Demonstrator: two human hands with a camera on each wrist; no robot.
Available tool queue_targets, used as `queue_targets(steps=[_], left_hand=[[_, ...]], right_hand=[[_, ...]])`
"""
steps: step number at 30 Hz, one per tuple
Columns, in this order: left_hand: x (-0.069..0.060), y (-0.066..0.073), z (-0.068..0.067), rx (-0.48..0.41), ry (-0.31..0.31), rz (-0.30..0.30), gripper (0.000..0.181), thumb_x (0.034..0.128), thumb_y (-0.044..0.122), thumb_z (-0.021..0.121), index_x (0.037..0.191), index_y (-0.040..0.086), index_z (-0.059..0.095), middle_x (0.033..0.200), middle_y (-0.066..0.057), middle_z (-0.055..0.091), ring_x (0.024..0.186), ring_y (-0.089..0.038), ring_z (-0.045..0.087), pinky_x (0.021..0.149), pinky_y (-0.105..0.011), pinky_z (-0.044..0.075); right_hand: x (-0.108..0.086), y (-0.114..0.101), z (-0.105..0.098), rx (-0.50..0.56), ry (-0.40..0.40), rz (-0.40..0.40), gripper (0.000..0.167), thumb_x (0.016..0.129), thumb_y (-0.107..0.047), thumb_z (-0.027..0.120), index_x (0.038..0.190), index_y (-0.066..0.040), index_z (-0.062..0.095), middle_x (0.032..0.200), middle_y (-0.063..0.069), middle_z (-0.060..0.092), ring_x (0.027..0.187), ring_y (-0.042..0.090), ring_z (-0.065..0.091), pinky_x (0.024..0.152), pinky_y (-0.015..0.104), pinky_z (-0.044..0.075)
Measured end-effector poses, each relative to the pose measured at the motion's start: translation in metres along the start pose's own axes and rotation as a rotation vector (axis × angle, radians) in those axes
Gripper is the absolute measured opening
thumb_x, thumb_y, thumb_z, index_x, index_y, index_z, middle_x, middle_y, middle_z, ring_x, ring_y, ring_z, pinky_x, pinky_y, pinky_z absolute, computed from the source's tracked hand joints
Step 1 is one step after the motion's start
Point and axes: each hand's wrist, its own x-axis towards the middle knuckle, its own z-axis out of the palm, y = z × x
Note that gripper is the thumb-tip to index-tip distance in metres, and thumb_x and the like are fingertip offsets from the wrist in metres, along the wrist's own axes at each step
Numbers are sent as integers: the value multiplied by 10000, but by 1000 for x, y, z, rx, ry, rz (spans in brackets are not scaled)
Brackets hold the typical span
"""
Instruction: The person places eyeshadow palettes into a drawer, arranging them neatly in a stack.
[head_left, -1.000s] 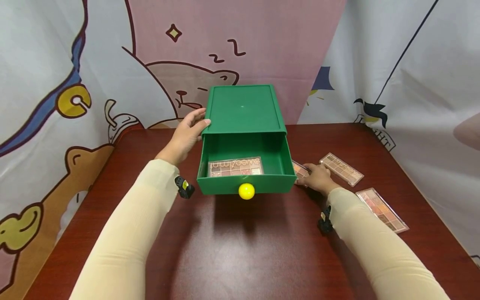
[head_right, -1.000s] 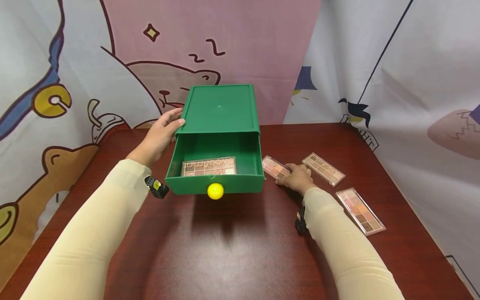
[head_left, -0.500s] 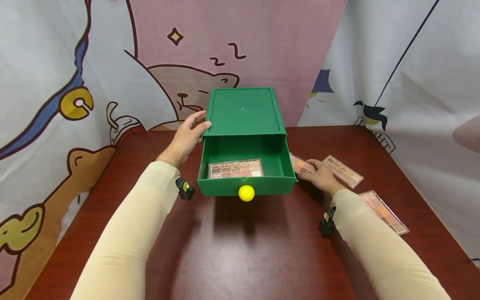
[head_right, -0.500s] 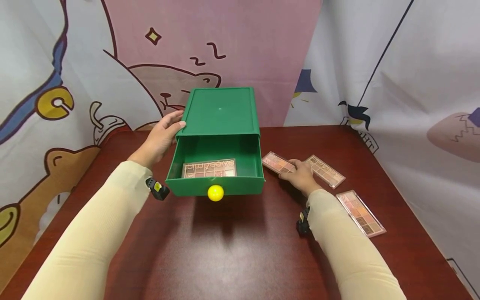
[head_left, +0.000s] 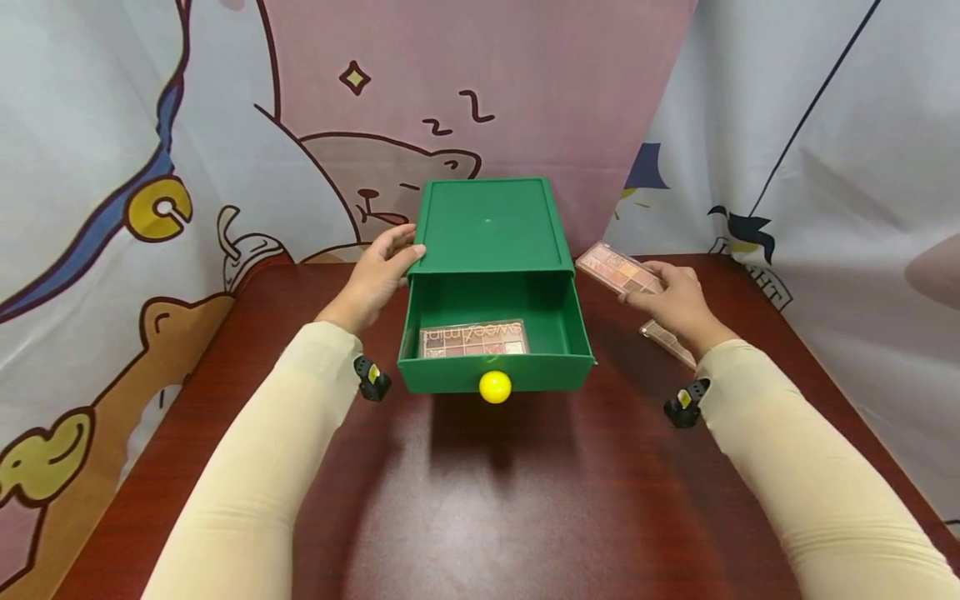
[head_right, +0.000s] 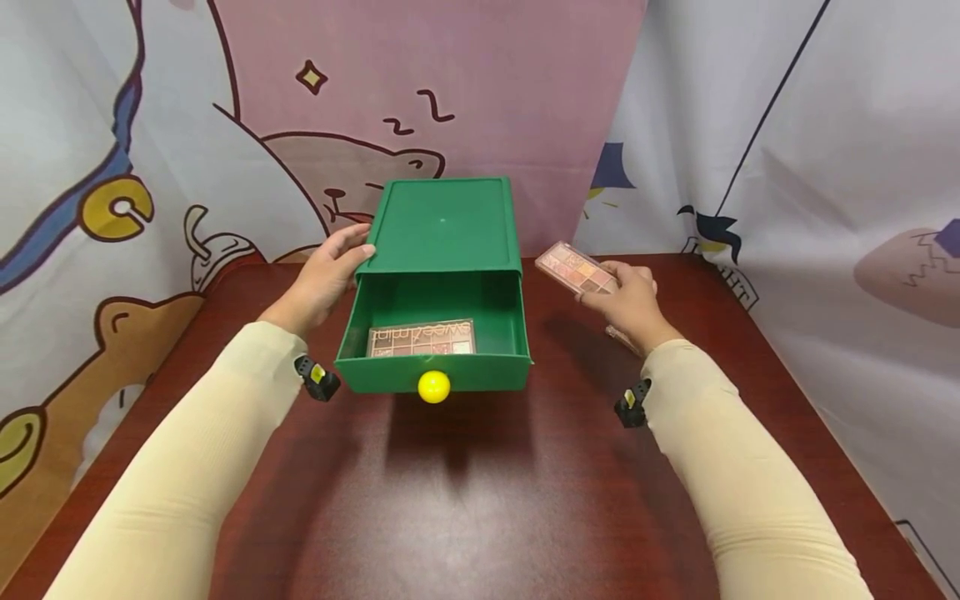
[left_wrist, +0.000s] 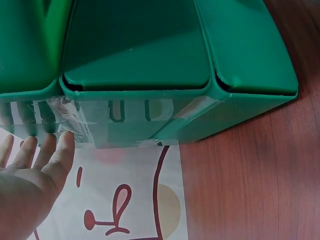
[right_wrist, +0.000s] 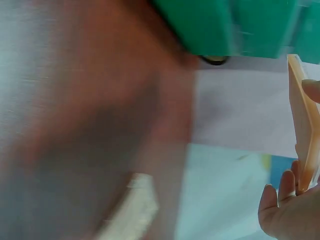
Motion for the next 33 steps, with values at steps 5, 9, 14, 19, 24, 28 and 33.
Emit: queue_targets(steps=[5, 9, 14, 19, 24, 28, 33], left_hand=[[0, 0, 0, -6, 3, -1, 548, 999, 282, 534, 1500, 172, 341, 1496, -45, 382, 1319, -223, 431, 1036, -456, 415], [0, 0, 0, -1, -3, -3, 558, 1001, 286, 528, 1508, 169, 326, 1507, -51, 369, 1331, -230, 420, 1050, -459, 403], [0, 1, 0, 2, -7, -6, 563, 1001, 290, 527, 1512, 173, 320, 1515, -51, 358, 1338, -230, 415, 1054, -452, 400], [-1, 2, 0, 2, -3, -8, 553, 1001, 286, 531, 1504, 174, 333, 1511, -39, 363, 1326, -218, 426, 1040, -443, 415], [-3, 4, 0, 1, 5, -15, 549, 999, 287, 536, 1500, 174, 341, 1506, -41, 367, 1326, -220, 424, 1031, -446, 421], [-3, 4, -1, 12, 5, -19, 560, 1000, 290, 531, 1508, 169, 327, 1517, -55, 354, 1345, -232, 403, 1044, -454, 408], [-2, 3, -1, 11, -1, -15, 560, 1002, 280, 528, 1509, 158, 325, 1518, -60, 351, 1342, -232, 407, 1043, -451, 410]], right_hand=[[5, -29, -22, -2, 25, -51, 569, 858, -235, 702, 1334, 1, 502, 1270, 207, 342, 1119, 266, 310, 797, 267, 395], [4, -55, -33, 20, 42, -115, 573, 844, -205, 717, 1330, 14, 511, 1207, 150, 360, 1058, 187, 301, 733, 199, 376], [2, -81, -41, 26, 27, -190, 574, 835, -180, 724, 1333, 18, 518, 1193, 104, 392, 1000, 104, 324, 693, 160, 387], [-3, -110, -44, 4, -23, -237, 606, 822, -200, 744, 1338, 21, 517, 1190, 127, 384, 1010, 120, 312, 644, 148, 398], [-10, -141, -43, -38, -91, -241, 614, 805, -215, 762, 1338, -21, 528, 1142, 118, 406, 982, 181, 362, 720, 262, 376], [-15, -161, -38, -56, -176, -265, 579, 806, -193, 756, 1321, -34, 543, 1169, 127, 392, 1033, 202, 357, 767, 301, 385], [-21, -179, -31, -124, -272, -303, 549, 804, -177, 751, 1302, -40, 562, 1215, 159, 395, 1081, 250, 354, 784, 326, 389]])
